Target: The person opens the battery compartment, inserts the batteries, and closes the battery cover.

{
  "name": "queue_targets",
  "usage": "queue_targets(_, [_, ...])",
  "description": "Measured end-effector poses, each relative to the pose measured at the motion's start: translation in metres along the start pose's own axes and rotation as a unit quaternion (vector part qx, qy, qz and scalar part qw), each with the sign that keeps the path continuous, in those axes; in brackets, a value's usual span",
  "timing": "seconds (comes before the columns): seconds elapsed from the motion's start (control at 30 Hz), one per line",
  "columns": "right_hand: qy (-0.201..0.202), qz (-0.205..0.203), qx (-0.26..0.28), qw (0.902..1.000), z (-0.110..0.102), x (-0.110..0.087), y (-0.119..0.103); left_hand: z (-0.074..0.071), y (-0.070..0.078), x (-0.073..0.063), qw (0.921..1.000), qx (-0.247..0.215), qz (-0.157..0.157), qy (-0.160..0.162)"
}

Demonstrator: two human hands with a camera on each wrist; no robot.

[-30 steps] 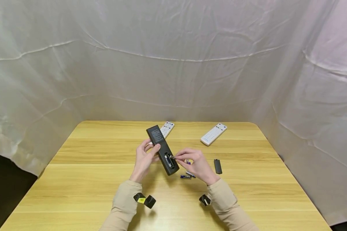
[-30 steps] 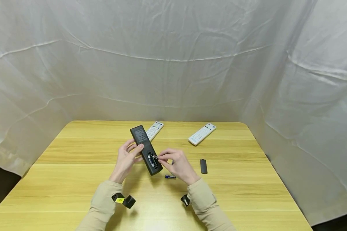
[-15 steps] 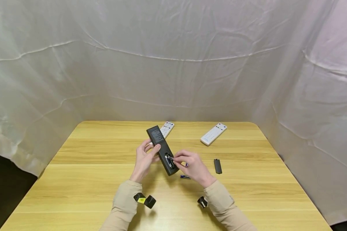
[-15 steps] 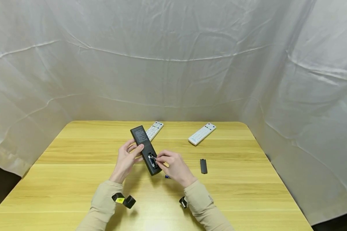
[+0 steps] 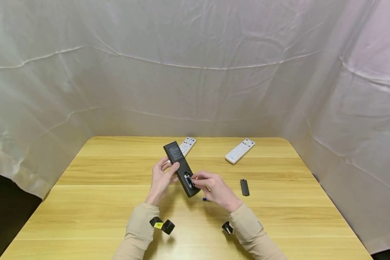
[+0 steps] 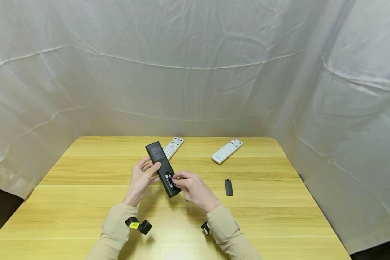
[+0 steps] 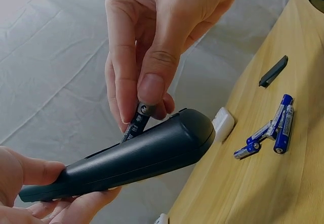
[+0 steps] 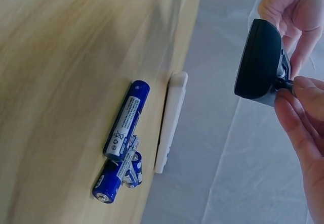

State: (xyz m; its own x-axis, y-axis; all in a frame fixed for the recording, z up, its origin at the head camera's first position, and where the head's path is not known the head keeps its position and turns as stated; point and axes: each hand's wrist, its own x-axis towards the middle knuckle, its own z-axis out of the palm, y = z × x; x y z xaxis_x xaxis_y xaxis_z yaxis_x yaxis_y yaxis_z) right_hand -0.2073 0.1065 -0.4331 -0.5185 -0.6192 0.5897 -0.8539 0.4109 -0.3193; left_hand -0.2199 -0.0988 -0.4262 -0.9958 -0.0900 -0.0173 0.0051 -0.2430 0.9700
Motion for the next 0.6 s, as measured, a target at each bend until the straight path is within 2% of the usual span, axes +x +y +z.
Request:
queue_targets(0.13, [-0.003, 0.005, -0.004, 1.0000, 0.0005, 0.0000, -0.0003, -0.0006, -0.0003, 0.0007, 1.0000, -0.001, -0.002, -0.001])
queue_targets(0.4, [0.036, 0.000, -0.038, 0.9987, 0.0036, 0.0000, -0.0019, -0.0003, 0.0010, 0.0006, 1.0000, -0.002, -0.006, -0.002])
queue_targets(0.6, [0.051, 0.014, -0.054, 0.9972, 0.0063, -0.0015, -0.0032, 0.0018, 0.0007, 0.0012, 1.0000, 0.002, -0.006, -0.002])
